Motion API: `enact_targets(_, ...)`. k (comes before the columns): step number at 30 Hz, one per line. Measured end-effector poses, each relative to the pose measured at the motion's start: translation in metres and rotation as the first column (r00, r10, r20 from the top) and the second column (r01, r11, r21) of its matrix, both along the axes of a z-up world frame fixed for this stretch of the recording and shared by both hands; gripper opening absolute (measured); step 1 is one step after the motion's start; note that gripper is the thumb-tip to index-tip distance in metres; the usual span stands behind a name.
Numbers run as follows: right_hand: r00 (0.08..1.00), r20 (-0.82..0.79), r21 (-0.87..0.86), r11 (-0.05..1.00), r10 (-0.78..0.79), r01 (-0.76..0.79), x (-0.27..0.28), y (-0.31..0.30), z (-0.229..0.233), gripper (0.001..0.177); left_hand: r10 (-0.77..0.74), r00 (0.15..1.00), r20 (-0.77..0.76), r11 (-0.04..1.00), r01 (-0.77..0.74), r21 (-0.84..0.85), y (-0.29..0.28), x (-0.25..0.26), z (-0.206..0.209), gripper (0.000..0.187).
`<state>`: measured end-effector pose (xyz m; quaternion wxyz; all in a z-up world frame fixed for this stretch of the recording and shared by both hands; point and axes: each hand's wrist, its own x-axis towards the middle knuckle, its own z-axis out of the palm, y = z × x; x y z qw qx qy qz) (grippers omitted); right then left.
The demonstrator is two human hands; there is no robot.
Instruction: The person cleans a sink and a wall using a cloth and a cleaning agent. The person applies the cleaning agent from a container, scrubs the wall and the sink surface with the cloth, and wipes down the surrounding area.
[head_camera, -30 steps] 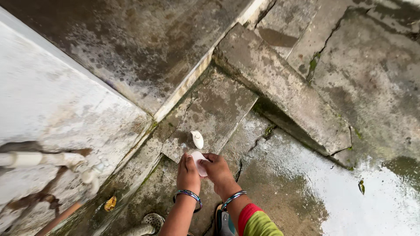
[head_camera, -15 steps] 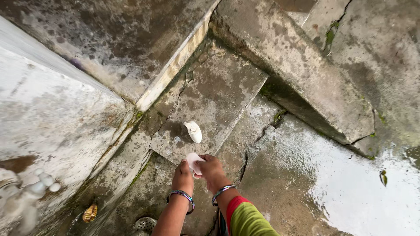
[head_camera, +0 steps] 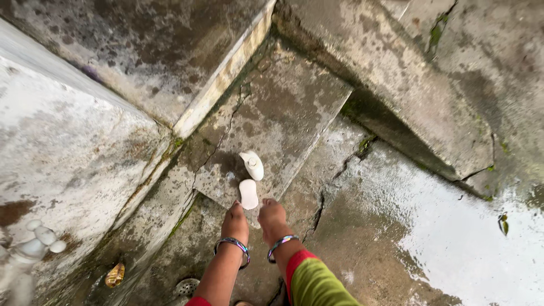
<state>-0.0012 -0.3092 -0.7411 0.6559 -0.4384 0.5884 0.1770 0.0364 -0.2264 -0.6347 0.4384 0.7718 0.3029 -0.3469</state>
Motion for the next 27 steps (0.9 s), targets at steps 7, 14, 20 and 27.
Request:
enact_targets(7, 0.953, 0.304, 0.053, 0.999, -0.019, 0.003, 0.004, -0.002, 0.115, 0.03, 0.072, 0.997, -0.037, 0.994, -0.075, -0.074, -0.006, -0.004, 0.004, 0.066)
enact_targets(14, 0.946, 0.324, 0.102, 0.995, -0.014, -0.02, 0.017, -0.016, 0.252, 0.03, 0.389, 0.921, -0.01, 0.863, -0.368, -0.347, -0.03, -0.018, 0.098, 0.065)
enact_targets(20, 0.893, 0.449, 0.0, 0.999, 0.032, -0.036, 0.016, -0.03, 0.348, 0.031, 0.305, 0.931, 0.203, 0.904, -0.216, -0.369, -0.046, -0.015, 0.19, 0.064)
enact_targets(27, 0.837, 0.544, -0.103, 0.995, 0.06, -0.005, 0.009, -0.042, 0.452, 0.031, 0.291, 0.871, 0.395, 0.865, -0.064, -0.497, -0.064, -0.021, 0.305, 0.063)
